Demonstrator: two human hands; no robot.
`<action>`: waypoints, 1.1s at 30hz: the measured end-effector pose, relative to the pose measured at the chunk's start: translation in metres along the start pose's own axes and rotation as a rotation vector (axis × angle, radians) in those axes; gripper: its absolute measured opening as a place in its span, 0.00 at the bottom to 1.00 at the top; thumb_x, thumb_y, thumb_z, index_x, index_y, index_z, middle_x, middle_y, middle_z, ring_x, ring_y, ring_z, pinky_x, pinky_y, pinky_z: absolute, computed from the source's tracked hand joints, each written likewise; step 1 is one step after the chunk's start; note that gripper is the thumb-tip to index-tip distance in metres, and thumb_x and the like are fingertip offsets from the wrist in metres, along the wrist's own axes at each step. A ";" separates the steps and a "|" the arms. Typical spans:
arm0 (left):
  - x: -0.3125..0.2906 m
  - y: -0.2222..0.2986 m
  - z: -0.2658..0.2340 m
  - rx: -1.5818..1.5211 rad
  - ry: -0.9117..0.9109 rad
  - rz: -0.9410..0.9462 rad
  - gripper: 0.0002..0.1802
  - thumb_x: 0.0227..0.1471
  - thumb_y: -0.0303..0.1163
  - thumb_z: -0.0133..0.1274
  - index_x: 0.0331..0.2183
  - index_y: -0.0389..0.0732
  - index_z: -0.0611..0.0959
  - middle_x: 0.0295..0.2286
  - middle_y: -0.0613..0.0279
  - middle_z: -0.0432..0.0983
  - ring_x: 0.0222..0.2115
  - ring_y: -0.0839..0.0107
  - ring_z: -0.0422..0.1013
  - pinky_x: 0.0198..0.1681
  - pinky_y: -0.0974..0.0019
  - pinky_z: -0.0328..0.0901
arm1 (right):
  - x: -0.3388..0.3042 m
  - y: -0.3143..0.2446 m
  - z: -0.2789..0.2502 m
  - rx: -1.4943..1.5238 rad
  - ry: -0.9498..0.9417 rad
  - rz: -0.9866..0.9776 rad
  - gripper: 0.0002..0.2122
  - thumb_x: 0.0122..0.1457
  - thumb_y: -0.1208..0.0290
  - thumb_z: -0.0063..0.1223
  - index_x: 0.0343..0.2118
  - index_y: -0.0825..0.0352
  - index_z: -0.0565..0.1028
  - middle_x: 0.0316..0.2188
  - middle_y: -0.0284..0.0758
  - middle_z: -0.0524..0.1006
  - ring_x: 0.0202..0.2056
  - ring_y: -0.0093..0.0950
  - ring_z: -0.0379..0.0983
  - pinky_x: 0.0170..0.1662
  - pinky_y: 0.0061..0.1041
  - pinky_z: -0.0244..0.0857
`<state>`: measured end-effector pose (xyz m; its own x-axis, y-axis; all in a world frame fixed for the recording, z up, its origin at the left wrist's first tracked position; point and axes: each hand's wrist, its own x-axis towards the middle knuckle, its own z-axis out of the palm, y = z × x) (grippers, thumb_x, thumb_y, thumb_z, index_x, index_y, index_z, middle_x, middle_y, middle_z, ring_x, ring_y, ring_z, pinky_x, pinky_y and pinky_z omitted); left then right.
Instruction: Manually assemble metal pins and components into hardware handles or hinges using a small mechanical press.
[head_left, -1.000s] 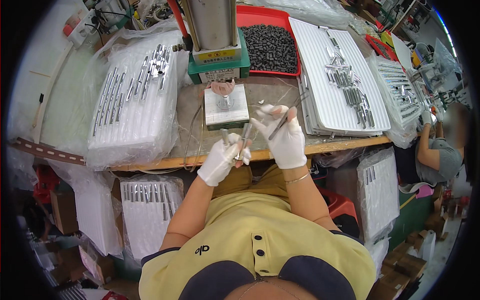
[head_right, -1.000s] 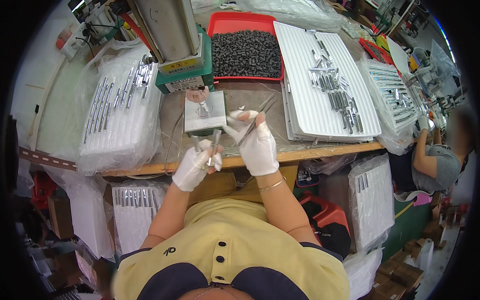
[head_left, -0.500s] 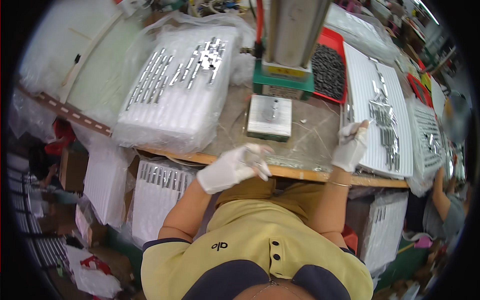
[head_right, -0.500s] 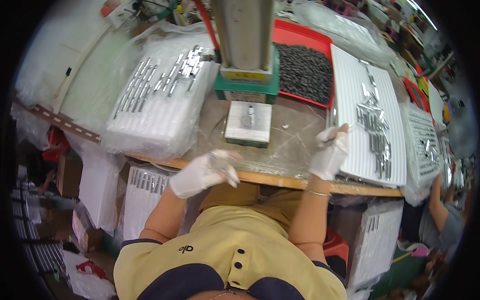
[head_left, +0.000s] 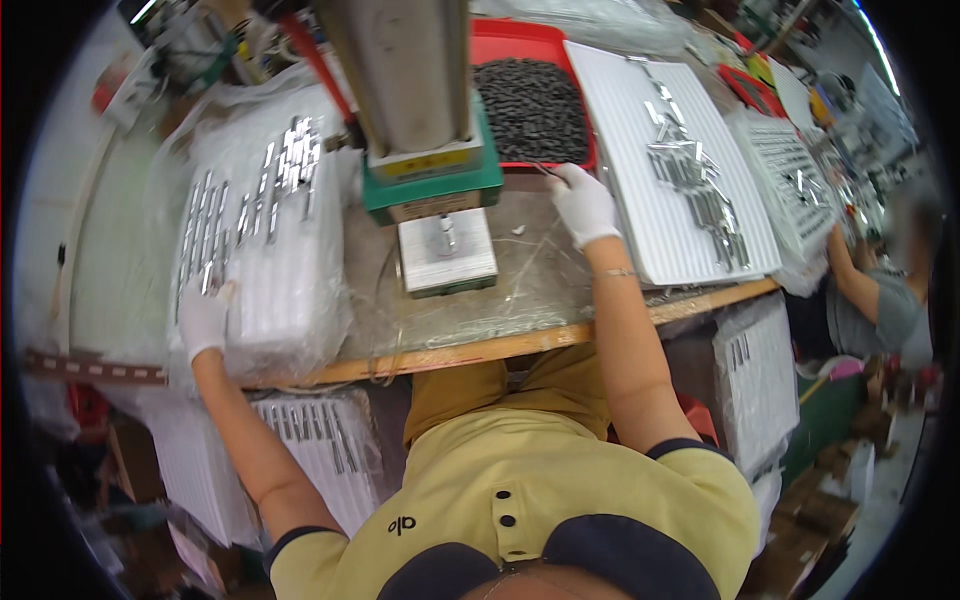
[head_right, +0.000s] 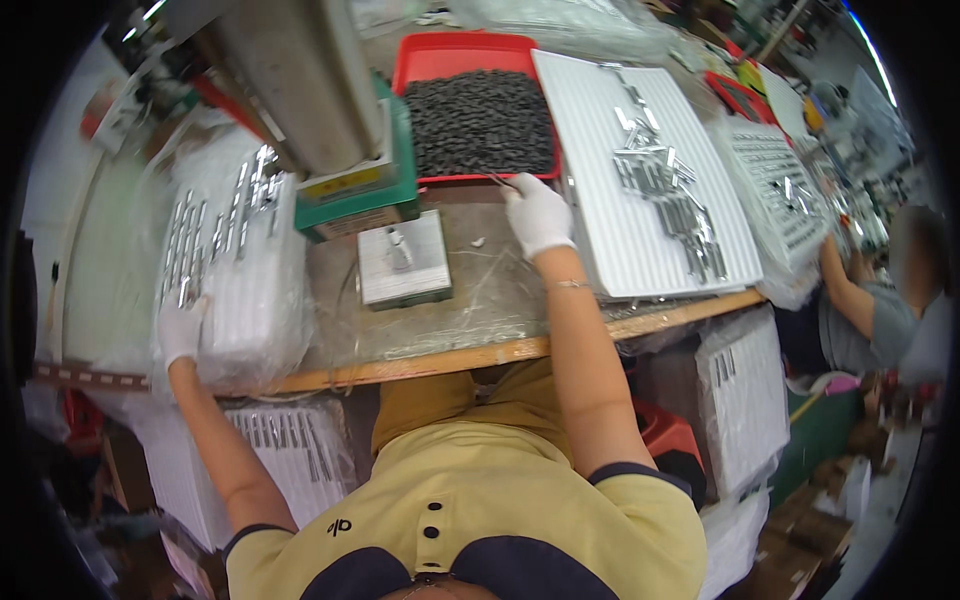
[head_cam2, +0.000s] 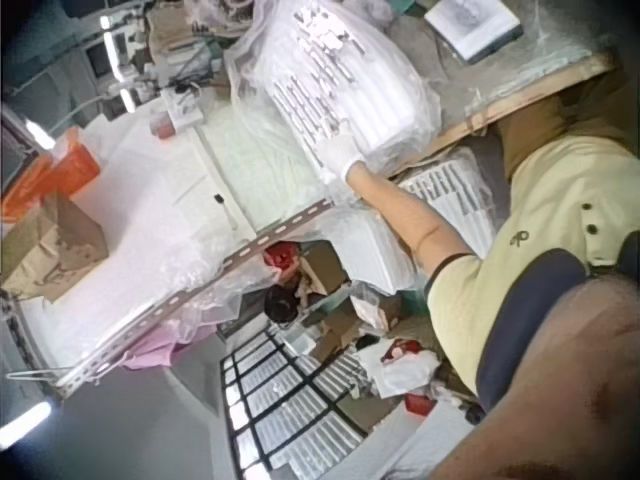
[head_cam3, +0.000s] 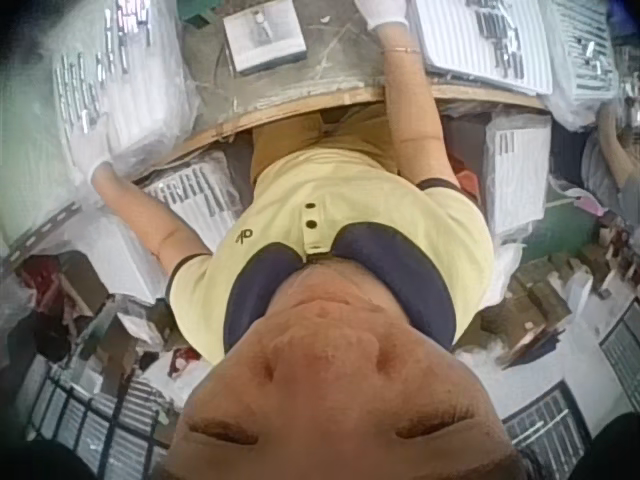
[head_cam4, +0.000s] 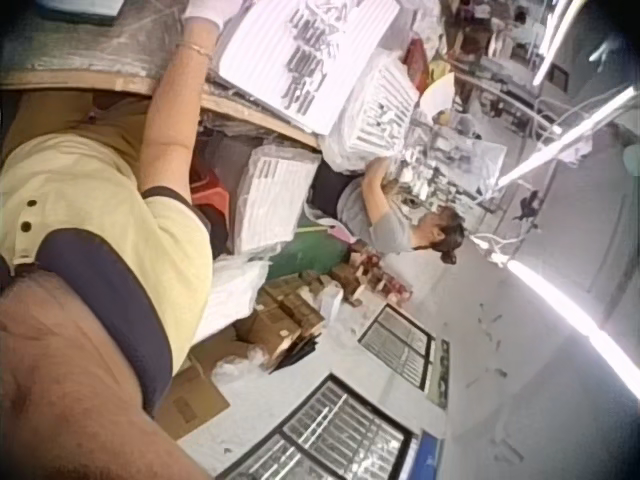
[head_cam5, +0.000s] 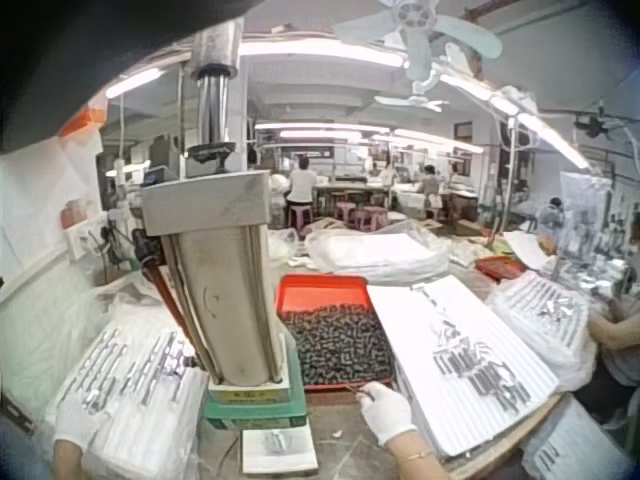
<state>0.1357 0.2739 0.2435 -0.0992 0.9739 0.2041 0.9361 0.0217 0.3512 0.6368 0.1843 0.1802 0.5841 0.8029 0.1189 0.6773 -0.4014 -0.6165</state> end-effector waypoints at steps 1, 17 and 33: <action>0.002 -0.003 0.004 -0.005 0.010 0.011 0.19 0.40 0.35 0.61 0.34 0.34 0.79 0.27 0.49 0.76 0.28 0.58 0.72 0.34 0.60 0.65 | 0.007 -0.003 0.003 0.005 0.048 -0.032 0.11 0.55 0.60 0.49 0.37 0.58 0.77 0.32 0.43 0.77 0.37 0.42 0.73 0.41 0.35 0.65; -0.086 0.072 -0.006 -0.887 -0.102 0.060 0.13 0.48 0.27 0.54 0.38 0.35 0.77 0.34 0.65 0.72 0.34 0.77 0.67 0.38 0.74 0.62 | 0.041 -0.020 0.024 -0.432 -0.002 -0.103 0.07 0.51 0.74 0.46 0.26 0.61 0.78 0.29 0.41 0.78 0.33 0.39 0.77 0.34 0.36 0.70; -0.162 0.229 0.121 -0.936 -0.266 0.539 0.14 0.34 0.23 0.65 0.26 0.36 0.76 0.26 0.59 0.71 0.26 0.64 0.69 0.31 0.67 0.64 | -0.118 -0.013 -0.091 0.110 -0.188 -0.326 0.06 0.50 0.74 0.52 0.29 0.67 0.78 0.25 0.42 0.77 0.27 0.33 0.76 0.31 0.27 0.69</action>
<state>0.4072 0.1482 0.1800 0.4241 0.8244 0.3748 0.1998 -0.4888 0.8492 0.5997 0.0551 0.2452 0.2470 0.9514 0.1841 0.7557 -0.0702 -0.6512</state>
